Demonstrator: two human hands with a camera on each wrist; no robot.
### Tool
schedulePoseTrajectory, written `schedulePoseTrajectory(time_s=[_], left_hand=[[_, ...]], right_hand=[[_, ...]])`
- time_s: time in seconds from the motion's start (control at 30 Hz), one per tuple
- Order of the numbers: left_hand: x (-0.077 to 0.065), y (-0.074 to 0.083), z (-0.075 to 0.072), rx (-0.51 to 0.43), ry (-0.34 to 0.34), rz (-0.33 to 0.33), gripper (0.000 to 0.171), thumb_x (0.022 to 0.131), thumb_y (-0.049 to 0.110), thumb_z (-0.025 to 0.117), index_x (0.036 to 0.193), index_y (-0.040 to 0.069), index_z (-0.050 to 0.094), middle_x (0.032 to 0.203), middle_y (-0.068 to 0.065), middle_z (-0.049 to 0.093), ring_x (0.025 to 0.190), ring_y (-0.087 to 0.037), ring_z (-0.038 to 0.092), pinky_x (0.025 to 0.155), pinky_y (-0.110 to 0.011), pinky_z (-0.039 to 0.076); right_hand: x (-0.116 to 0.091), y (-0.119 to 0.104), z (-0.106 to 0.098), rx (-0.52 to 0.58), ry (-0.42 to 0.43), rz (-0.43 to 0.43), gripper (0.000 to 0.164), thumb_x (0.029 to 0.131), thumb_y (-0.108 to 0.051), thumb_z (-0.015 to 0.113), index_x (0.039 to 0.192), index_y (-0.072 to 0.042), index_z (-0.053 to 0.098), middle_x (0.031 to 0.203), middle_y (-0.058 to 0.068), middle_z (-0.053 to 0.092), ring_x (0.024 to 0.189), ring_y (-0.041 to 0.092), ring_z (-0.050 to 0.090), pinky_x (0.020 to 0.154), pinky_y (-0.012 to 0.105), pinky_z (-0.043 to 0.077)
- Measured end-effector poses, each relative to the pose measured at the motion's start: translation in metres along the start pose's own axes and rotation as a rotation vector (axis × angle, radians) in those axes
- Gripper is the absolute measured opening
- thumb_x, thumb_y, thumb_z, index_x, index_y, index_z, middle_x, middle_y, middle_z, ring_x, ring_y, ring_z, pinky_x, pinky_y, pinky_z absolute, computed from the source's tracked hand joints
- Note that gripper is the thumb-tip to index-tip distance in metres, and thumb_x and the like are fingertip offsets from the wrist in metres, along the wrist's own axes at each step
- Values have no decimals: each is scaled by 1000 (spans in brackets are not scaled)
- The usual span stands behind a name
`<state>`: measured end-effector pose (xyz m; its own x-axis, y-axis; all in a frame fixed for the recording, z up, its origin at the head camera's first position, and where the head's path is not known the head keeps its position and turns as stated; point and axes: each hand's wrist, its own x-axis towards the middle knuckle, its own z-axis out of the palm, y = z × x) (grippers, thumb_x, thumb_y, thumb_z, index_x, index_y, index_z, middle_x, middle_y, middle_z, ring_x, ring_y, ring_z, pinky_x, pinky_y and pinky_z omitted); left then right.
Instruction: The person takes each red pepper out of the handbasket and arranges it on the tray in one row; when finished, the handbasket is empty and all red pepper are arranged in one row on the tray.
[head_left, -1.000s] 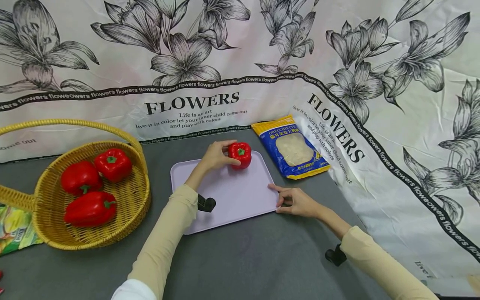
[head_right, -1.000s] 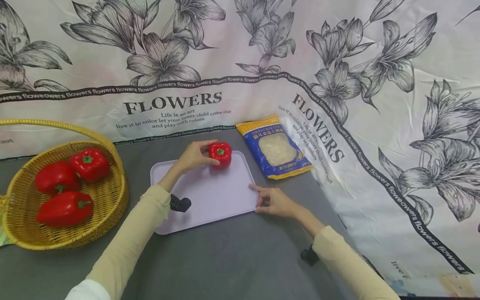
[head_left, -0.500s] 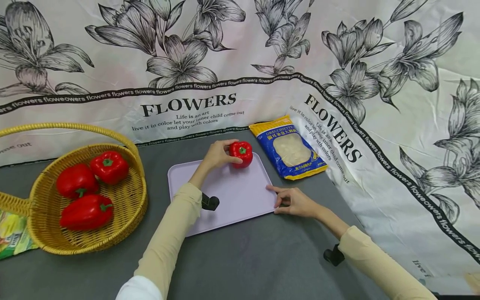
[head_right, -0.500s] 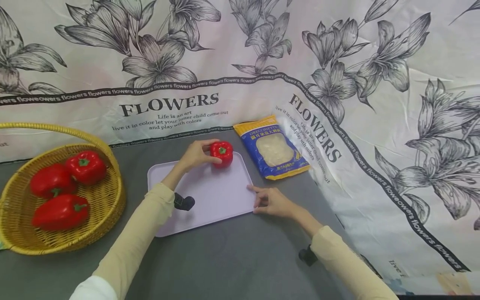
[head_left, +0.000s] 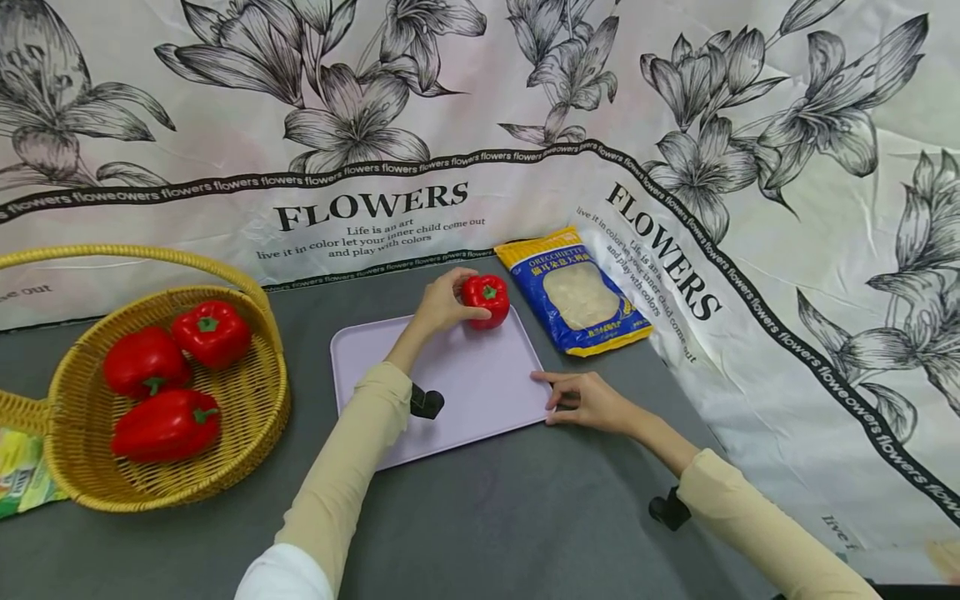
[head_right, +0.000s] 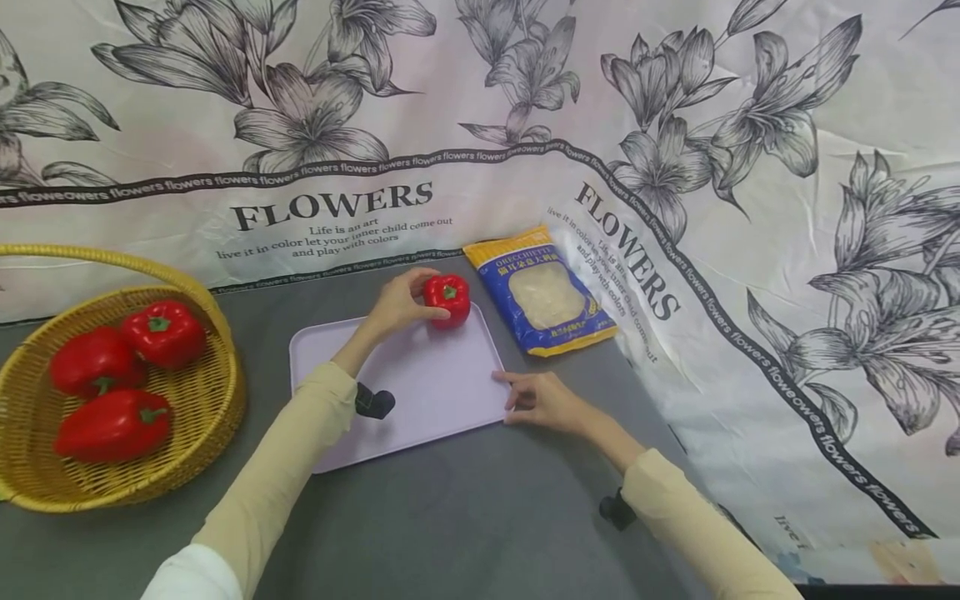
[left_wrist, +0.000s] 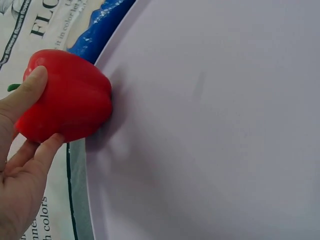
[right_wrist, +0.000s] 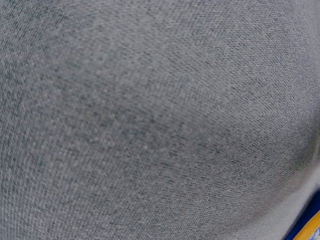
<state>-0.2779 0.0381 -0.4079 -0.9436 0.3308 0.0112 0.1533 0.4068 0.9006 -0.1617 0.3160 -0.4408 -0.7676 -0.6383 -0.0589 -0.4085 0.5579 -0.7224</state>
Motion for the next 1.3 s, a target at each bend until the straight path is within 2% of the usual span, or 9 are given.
schedulePoseTrajectory(time_s=[0.2, 0.43, 0.7, 1.1, 1.2, 1.3], left_hand=[[3, 1, 6, -41, -14, 66, 68, 78, 10, 80, 138, 3, 49, 139, -16, 50, 129, -31, 47, 106, -39, 39], [4, 2, 12, -84, 5, 52, 68, 80, 10, 79, 140, 4, 48, 141, -15, 49, 129, -31, 47, 106, -39, 39], [7, 2, 15, -73, 0, 8, 71, 81, 16, 78, 142, 6, 45, 143, -13, 46, 130, -29, 46, 105, -38, 41], [9, 2, 20, -87, -8, 24, 72, 79, 16, 80, 142, 5, 46, 142, -14, 48, 130, -29, 46, 105, -37, 40], [12, 1, 20, -89, -40, 30, 72, 80, 15, 79, 142, 4, 44, 143, -13, 47, 131, -29, 45, 106, -37, 39], [15, 1, 15, -76, -105, 37, 73, 80, 12, 79, 143, 4, 43, 143, -13, 47, 131, -29, 44, 107, -37, 38]], right_hand=[[0, 2, 1, 10, 6, -8, 9, 81, -13, 77, 84, -13, 68, 140, 14, 49, 128, 31, 46, 88, 29, 51], [-1, 3, 0, 38, 3, 14, 9, 81, -12, 77, 85, -11, 68, 141, 14, 48, 129, 31, 45, 89, 29, 50], [-1, 4, -2, 30, 13, -8, 9, 82, -12, 77, 84, -12, 68, 142, 13, 48, 128, 29, 46, 89, 29, 50], [-4, 5, 0, 48, 18, -11, 9, 82, -11, 76, 86, -11, 68, 143, 13, 47, 129, 29, 44, 90, 29, 50], [-5, 5, 1, 51, 16, -12, 9, 82, -11, 76, 86, -10, 67, 143, 13, 46, 128, 29, 45, 90, 29, 50], [-5, 6, 1, 57, 12, -6, 9, 83, -11, 76, 86, -10, 67, 143, 13, 46, 129, 28, 44, 91, 29, 50]])
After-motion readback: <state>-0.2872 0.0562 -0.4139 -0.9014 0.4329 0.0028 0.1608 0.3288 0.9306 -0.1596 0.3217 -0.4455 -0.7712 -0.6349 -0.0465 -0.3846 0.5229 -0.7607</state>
